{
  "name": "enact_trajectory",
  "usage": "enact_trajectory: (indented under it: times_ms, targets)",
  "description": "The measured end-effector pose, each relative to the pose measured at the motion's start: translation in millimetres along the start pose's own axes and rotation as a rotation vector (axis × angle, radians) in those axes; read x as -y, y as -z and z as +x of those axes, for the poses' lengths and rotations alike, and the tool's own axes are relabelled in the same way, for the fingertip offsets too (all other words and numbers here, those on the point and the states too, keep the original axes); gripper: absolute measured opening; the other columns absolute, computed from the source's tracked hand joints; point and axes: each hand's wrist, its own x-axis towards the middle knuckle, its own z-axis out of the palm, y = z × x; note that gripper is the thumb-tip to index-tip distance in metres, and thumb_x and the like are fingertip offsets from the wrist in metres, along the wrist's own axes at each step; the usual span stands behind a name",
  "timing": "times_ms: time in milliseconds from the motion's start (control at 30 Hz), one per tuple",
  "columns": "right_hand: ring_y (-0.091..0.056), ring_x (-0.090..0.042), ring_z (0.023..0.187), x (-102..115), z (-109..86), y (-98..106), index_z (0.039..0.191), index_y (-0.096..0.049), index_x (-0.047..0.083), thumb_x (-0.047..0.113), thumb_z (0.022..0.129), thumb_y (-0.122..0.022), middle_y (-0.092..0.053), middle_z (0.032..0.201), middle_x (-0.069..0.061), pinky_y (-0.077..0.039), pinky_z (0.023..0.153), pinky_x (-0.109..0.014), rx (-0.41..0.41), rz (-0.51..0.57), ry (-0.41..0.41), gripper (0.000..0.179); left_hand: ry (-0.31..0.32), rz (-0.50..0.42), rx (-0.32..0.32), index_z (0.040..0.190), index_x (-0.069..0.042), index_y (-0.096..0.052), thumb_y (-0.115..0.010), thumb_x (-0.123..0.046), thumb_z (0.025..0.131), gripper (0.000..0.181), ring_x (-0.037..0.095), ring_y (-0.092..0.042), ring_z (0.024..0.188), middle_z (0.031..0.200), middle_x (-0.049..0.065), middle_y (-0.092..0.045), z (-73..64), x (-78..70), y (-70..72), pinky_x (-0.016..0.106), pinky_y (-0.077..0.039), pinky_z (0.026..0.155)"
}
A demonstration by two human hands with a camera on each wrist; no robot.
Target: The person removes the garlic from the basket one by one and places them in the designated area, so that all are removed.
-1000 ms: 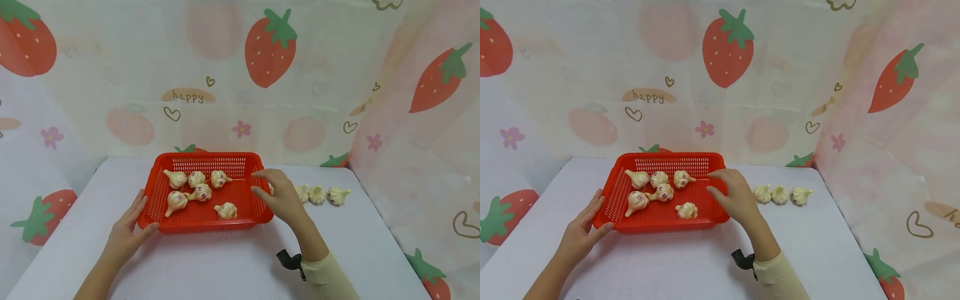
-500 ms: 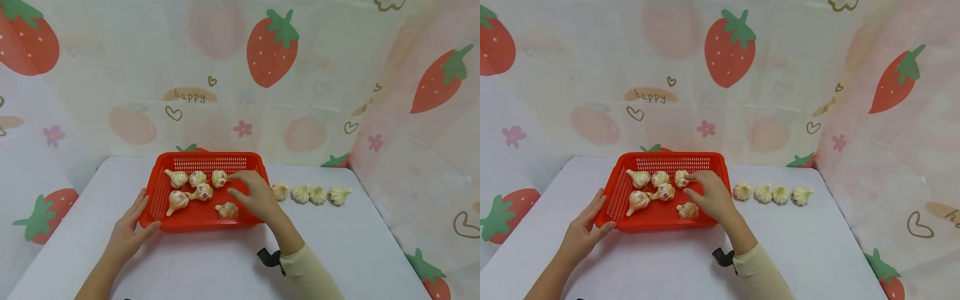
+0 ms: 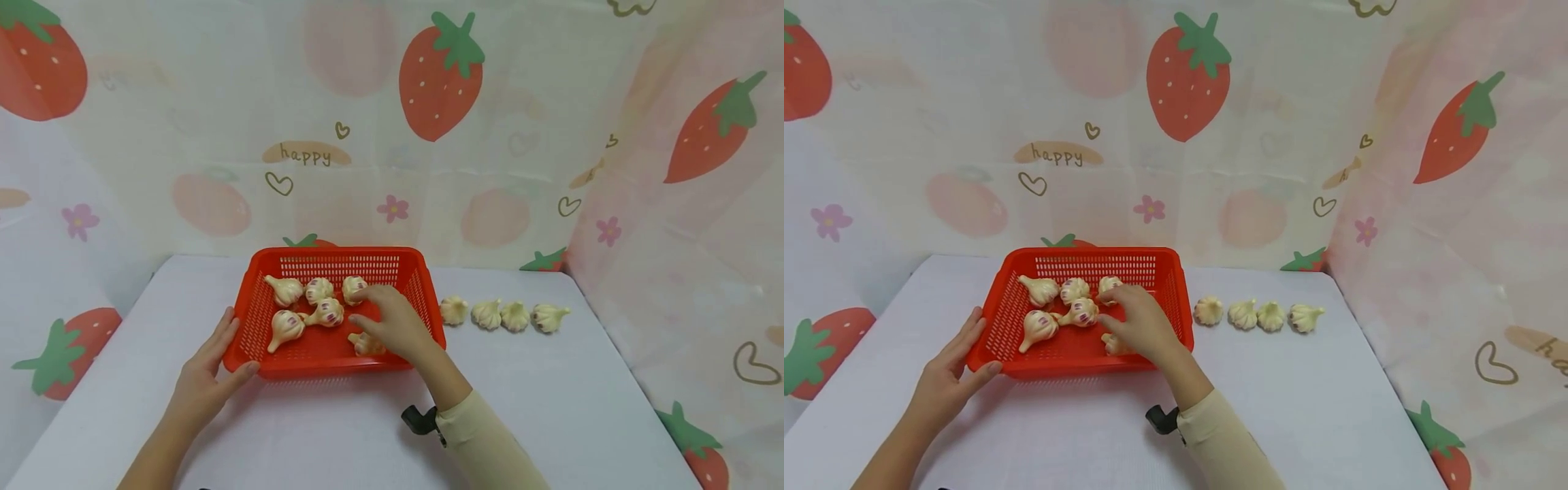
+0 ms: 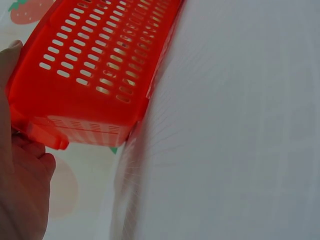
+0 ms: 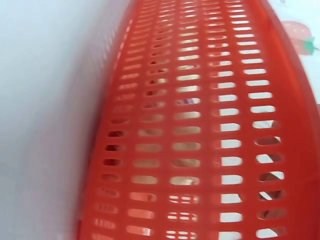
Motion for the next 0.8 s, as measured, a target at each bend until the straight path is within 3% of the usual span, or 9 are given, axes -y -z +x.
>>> enact_trajectory:
  times_ms: [200,433,800]
  targets:
    - [-0.055,-0.018,0.13,1,5.1,-7,0.129,-0.068,0.02,0.031,0.094,-0.076,-0.066,0.132,0.004,-0.049,0.11,-0.041,0.024,-0.072,-0.017,0.037,-0.012,-0.004,-0.005,0.16,-0.013,-0.036,-0.083,-0.017,0.087,0.087,-0.007,-0.02,0.151,0.169,0.007,-0.028,-0.4,0.7,0.7,-0.001,-0.021,0.108]
    - [-0.057,-0.018,0.125,2,14.6,-8,0.126,-0.07,0.021,0.027,0.094,-0.076,-0.069,0.127,0.005,-0.049,0.109,-0.04,0.042,-0.072,-0.024,0.033,-0.036,-0.016,-0.016,0.159,-0.01,-0.037,-0.084,-0.015,0.086,0.087,-0.006,-0.021,0.151,0.168,0.009,-0.03,1.4,-0.7,0.0,-0.001,-0.023,0.108]
    - [-0.057,-0.018,0.128,1,19.2,-18,0.129,-0.07,0.02,0.03,0.091,-0.079,-0.069,0.129,0.004,-0.048,0.111,-0.041,0.122,-0.107,-0.103,0.041,-0.009,-0.005,-0.008,0.16,-0.013,-0.036,-0.084,-0.017,0.086,0.088,-0.006,-0.02,0.151,0.169,0.005,-0.028,0.3,1.3,0.6,-0.002,-0.022,0.107]
